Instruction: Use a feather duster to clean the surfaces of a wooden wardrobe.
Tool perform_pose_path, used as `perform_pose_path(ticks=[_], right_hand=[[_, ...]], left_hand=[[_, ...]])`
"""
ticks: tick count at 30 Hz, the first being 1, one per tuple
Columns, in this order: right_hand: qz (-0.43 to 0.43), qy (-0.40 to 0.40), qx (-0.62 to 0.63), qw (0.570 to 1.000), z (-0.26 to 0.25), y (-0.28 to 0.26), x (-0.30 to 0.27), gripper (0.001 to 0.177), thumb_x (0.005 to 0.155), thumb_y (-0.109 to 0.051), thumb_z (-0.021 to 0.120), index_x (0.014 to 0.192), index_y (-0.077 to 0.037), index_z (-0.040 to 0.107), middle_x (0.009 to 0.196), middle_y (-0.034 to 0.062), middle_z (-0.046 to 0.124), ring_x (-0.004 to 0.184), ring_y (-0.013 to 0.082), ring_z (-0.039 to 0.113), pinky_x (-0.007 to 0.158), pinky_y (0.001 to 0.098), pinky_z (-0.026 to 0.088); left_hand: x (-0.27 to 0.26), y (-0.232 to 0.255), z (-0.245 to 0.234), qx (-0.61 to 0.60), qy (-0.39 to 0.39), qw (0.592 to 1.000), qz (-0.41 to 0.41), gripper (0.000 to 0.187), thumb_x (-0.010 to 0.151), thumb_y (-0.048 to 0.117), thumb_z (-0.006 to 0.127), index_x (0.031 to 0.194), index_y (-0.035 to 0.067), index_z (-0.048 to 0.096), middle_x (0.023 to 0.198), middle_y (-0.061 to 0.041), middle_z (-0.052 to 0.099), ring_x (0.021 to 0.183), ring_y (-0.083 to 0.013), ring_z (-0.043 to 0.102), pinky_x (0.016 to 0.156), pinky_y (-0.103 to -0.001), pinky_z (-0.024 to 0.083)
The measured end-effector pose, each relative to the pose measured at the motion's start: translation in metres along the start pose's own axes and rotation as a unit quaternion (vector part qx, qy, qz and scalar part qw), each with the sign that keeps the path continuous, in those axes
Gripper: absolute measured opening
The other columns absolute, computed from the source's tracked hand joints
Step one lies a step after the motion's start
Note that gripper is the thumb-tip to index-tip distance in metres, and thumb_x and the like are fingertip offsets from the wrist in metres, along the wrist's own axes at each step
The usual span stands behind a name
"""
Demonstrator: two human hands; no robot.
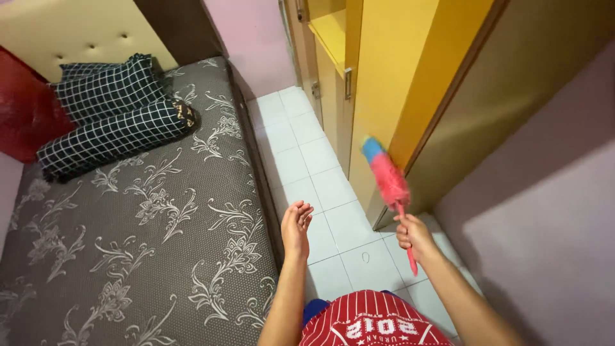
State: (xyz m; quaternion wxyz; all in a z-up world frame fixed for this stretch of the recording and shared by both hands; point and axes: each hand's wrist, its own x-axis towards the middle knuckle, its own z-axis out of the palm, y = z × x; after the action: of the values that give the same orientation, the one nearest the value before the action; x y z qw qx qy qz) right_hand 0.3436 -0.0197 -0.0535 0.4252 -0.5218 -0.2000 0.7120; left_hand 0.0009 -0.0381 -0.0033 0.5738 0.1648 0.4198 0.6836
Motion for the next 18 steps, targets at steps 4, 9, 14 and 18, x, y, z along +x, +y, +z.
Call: perform_pose_path(ticks=[4, 9, 14, 18], right_hand=[[-0.048, -0.034, 0.0, 0.998, 0.011, -0.035, -0.022, 0.02, 0.108, -0.027, 0.046, 0.111, -0.01, 0.055, 0.063, -0.0038, 0.037, 0.044, 0.0058, 0.027, 0.038, 0.024, 0.021], [-0.174, -0.079, -0.01, 0.982, 0.039, -0.093, -0.05, 0.018, 0.109, -0.023, 0.043, 0.113, -0.01, 0.054, 0.065, -0.0041, 0.037, 0.045, 0.0048, 0.028, 0.038, 0.0226, 0.021], [-0.178, -0.071, -0.002, 0.982, 0.029, -0.092, -0.039, 0.019, 0.108, -0.026, 0.045, 0.111, -0.011, 0.056, 0.064, -0.005, 0.036, 0.045, 0.0039, 0.028, 0.039, 0.0223, 0.021], [-0.11, -0.03, -0.033, 0.993, -0.009, -0.034, -0.01, 0.02, 0.107, -0.03, 0.048, 0.106, -0.012, 0.057, 0.061, -0.0063, 0.033, 0.044, 0.0046, 0.027, 0.037, 0.0238, 0.02]], left_hand=[[-0.011, -0.005, 0.007, 0.003, 0.027, 1.0, 0.004, 0.032, 0.105, 0.023, 0.049, 0.124, 0.0, 0.061, 0.11, -0.011, 0.07, 0.106, -0.0219, 0.068, 0.091, -0.035, 0.051], [-0.027, -0.011, 0.024, 0.014, 0.024, 0.999, 0.023, 0.033, 0.106, 0.024, 0.047, 0.125, 0.0, 0.061, 0.112, -0.01, 0.069, 0.106, -0.0212, 0.067, 0.093, -0.035, 0.052], [-0.034, -0.025, 0.031, 0.009, 0.033, 0.999, 0.035, 0.033, 0.106, 0.024, 0.047, 0.124, 0.0, 0.061, 0.111, -0.011, 0.069, 0.107, -0.0218, 0.067, 0.093, -0.035, 0.051], [-0.043, -0.034, 0.035, 0.006, 0.06, 0.998, 0.035, 0.033, 0.105, 0.024, 0.046, 0.125, 0.001, 0.06, 0.112, -0.01, 0.069, 0.108, -0.0214, 0.067, 0.093, -0.034, 0.051]])
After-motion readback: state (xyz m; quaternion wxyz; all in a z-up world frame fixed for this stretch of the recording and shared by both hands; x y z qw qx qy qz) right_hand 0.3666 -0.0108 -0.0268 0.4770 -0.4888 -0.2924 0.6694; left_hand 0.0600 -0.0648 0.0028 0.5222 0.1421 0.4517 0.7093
